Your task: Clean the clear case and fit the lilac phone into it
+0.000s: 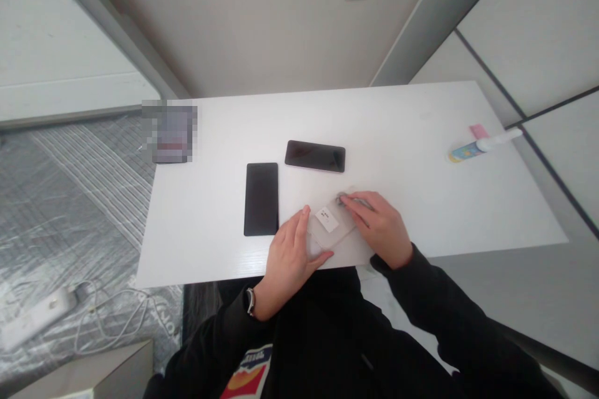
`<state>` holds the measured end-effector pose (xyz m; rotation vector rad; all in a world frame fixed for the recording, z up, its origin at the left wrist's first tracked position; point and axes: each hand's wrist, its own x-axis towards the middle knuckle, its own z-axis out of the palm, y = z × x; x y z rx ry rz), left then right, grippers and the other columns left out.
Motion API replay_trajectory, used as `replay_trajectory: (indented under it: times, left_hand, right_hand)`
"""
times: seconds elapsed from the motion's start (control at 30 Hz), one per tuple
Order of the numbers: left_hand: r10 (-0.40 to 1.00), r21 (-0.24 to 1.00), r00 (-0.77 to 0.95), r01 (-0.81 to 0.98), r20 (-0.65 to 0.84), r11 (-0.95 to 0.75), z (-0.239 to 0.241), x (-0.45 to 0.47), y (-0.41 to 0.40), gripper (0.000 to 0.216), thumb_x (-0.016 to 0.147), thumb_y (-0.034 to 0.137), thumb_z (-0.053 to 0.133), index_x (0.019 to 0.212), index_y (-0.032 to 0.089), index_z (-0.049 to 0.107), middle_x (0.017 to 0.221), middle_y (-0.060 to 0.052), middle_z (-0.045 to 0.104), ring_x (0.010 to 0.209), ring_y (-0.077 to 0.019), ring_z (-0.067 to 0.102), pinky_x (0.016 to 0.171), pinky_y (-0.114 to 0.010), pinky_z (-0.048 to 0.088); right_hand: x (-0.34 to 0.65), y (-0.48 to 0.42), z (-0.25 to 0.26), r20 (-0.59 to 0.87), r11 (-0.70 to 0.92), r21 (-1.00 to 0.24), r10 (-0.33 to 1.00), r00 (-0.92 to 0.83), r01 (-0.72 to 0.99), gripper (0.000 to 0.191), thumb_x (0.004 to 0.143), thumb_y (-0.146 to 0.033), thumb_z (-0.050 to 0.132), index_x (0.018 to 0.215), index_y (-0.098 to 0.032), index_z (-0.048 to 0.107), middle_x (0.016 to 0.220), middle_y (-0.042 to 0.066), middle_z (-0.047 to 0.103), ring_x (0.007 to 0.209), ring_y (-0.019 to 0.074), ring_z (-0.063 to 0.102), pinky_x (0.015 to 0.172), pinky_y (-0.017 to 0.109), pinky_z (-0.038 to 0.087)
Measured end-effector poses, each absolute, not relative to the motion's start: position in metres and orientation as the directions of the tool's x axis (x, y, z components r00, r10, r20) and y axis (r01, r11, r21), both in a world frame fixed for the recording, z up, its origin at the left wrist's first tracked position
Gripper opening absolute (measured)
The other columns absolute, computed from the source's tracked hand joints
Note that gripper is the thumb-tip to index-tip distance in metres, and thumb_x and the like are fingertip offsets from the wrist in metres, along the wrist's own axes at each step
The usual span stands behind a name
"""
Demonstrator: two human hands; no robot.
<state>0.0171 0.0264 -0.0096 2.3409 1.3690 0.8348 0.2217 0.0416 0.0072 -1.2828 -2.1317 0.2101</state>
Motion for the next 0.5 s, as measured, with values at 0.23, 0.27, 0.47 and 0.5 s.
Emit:
replay_trajectory:
  times: [0.23,0.27,0.47,0.5]
  left_hand:
    - [0.857,0.517,0.404,0.684,0.319,-0.515,-0.001,0.017,0.031,0.101,0.096,0.043,0.071,0.166,0.015,0.004,0.125,-0.017,0.072,0.108,-0.0316,0.071,0.094,-0.046,0.06]
    - [0.858,0.518,0.403,0.685,0.318,-0.513,0.0,0.017,0.031,0.1,0.096,0.045,0.07,0.166,0.014,0.004,0.125,-0.018,0.072,0.108,-0.0319,0.071,0.094,-0.046,0.06]
    - [0.851,0.527,0.425,0.668,0.309,-0.525,0.0,0.017,0.033,0.103,0.096,0.049,0.07,0.166,0.015,0.004,0.127,-0.018,0.071,0.109,-0.0314,0.069,0.096,-0.045,0.059]
    - [0.85,0.526,0.428,0.668,0.308,-0.527,0.001,0.017,0.033,0.103,0.096,0.047,0.071,0.166,0.015,0.003,0.127,-0.018,0.071,0.11,-0.0314,0.069,0.097,-0.045,0.059]
  right_hand:
    - [0.232,0.033,0.014,0.383,0.632,-0.439,0.775,-0.503,0.639,0.034,0.101,-0.008,0.05,0.117,-0.026,0.075,0.107,0.003,0.074,0.095,0.0172,0.071,0.079,0.028,0.064]
    - [0.24,0.036,0.014,0.4,0.614,-0.426,0.786,-0.471,0.664,0.037,0.101,-0.007,0.048,0.118,-0.026,0.075,0.107,0.005,0.074,0.096,0.0188,0.071,0.081,0.031,0.064]
    - [0.245,0.052,0.01,0.474,0.604,-0.332,0.771,-0.425,0.725,0.032,0.104,-0.009,0.05,0.123,-0.021,0.073,0.11,0.009,0.073,0.101,0.0212,0.071,0.086,0.034,0.064]
    - [0.241,0.052,0.011,0.459,0.636,-0.322,0.752,-0.472,0.701,0.03,0.105,-0.011,0.051,0.122,-0.022,0.074,0.11,0.006,0.074,0.1,0.0191,0.071,0.083,0.029,0.063]
